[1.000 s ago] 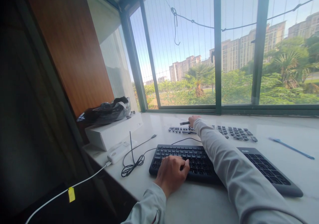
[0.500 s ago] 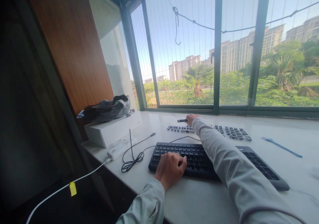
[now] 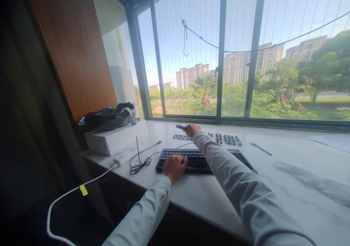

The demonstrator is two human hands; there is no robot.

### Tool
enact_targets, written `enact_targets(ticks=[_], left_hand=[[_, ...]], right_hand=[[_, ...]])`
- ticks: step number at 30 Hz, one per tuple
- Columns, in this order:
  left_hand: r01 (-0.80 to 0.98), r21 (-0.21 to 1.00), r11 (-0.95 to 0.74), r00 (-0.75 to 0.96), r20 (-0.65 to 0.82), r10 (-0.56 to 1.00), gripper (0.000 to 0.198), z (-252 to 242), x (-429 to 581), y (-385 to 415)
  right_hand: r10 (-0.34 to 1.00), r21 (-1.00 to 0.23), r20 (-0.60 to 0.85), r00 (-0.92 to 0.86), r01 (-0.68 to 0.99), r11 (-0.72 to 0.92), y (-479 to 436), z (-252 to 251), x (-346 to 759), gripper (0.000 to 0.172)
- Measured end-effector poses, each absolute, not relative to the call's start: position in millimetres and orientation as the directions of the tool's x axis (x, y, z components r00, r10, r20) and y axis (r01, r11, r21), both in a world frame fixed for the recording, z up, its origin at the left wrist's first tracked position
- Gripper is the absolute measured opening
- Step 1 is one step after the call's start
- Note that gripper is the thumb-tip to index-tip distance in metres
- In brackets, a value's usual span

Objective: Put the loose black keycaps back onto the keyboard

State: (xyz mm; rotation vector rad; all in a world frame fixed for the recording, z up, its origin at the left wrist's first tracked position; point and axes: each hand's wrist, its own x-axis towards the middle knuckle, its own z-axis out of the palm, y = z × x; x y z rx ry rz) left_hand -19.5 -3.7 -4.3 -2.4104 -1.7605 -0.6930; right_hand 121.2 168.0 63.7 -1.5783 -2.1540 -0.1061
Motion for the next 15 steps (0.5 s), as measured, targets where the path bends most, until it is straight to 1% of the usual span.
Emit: enact_targets(ticks=[2, 6, 8, 11, 13, 15], left_hand=[[0.93, 0.204, -0.307, 0.205, 0.405, 0.891, 0.051, -2.8, -20.0, -4.2], [0.956, 0.23, -0.184, 0.08, 0.396, 0.915, 0.052, 0.7, -21.5, -6.6], [0.961, 0.232, -0.151, 0.046, 0.405, 0.913, 0.052, 1.9, -22.2, -8.1], [0.962, 0.232, -0.147, 0.037, 0.421, 0.906, 0.048, 2.4, -22.6, -9.6], [0.959, 0.252, -0.127, 0.005, 0.435, 0.901, 0.045, 2.1, -23.0, -9.5], [0.953, 0.291, -0.085, -0.064, 0.466, 0.882, 0.042, 1.8, -24.1, -8.0]], right_hand=[[0.872, -0.278, 0.437, -0.22, 0.889, 0.364, 152.7, 59.8, 119.1, 0.034], [0.866, -0.431, 0.475, -0.152, 0.818, 0.38, 124.4, 42.1, 117.8, 0.038], [0.852, -0.494, 0.517, -0.085, 0.783, 0.378, 110.7, 28.1, 118.6, 0.035], [0.817, -0.577, 0.577, 0.029, 0.722, 0.382, 93.3, 6.7, 119.5, 0.028], [0.797, -0.656, 0.599, 0.075, 0.617, 0.435, 86.7, -2.1, 118.4, 0.032], [0.795, -0.758, 0.586, 0.158, 0.455, 0.468, 84.9, -4.3, 115.3, 0.04]])
